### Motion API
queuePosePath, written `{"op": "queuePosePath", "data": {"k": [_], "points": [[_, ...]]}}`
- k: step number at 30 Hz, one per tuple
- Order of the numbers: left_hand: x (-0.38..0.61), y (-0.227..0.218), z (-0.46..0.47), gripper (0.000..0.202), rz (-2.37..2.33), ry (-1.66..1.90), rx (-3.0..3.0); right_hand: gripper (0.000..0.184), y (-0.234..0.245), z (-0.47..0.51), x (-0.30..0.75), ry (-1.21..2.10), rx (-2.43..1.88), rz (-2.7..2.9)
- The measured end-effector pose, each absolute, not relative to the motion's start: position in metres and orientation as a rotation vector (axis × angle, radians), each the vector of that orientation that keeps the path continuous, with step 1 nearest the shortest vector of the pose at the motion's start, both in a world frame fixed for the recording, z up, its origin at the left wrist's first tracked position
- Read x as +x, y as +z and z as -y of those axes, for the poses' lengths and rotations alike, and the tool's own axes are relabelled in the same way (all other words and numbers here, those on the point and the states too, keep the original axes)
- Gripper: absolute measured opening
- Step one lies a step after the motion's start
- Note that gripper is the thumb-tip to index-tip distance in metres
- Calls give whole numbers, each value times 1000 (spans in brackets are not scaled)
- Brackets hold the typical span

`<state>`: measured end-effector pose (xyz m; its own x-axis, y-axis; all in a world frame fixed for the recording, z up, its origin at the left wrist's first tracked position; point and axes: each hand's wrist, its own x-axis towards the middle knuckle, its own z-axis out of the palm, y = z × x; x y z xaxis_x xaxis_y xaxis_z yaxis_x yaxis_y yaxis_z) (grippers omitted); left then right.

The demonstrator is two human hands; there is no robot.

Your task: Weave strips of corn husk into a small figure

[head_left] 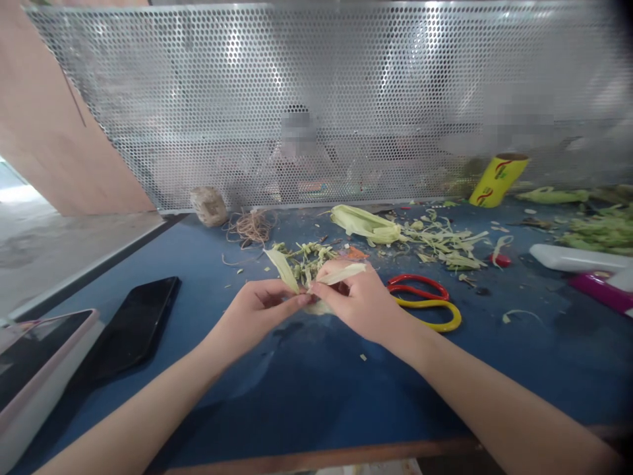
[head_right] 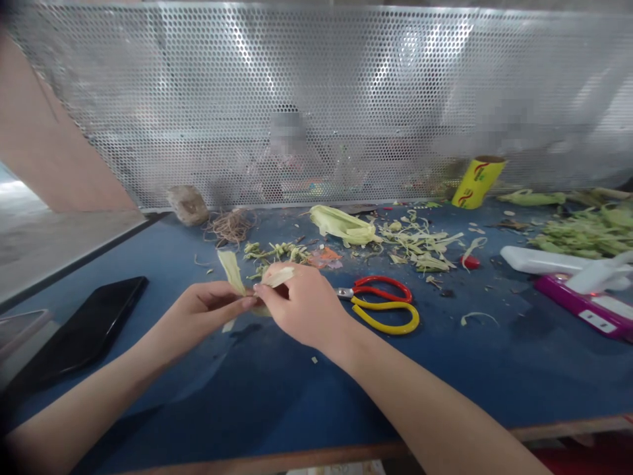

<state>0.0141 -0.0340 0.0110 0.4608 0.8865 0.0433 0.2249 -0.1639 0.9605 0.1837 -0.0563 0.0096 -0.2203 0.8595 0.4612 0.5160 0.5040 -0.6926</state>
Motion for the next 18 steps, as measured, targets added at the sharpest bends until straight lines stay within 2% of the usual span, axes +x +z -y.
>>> {"op": "queuePosePath", "data": {"k": [7,13,18], "points": [[14,13,33,19,-1028,659,1694,24,10,52,183,635,-1045,1827],[13,9,29,23,-968,785,1479,22,11,51,185,790,-1151,1798],[12,11,28,25,-903,839,1319,35,4,53,182,788,-1165,1845]]}}
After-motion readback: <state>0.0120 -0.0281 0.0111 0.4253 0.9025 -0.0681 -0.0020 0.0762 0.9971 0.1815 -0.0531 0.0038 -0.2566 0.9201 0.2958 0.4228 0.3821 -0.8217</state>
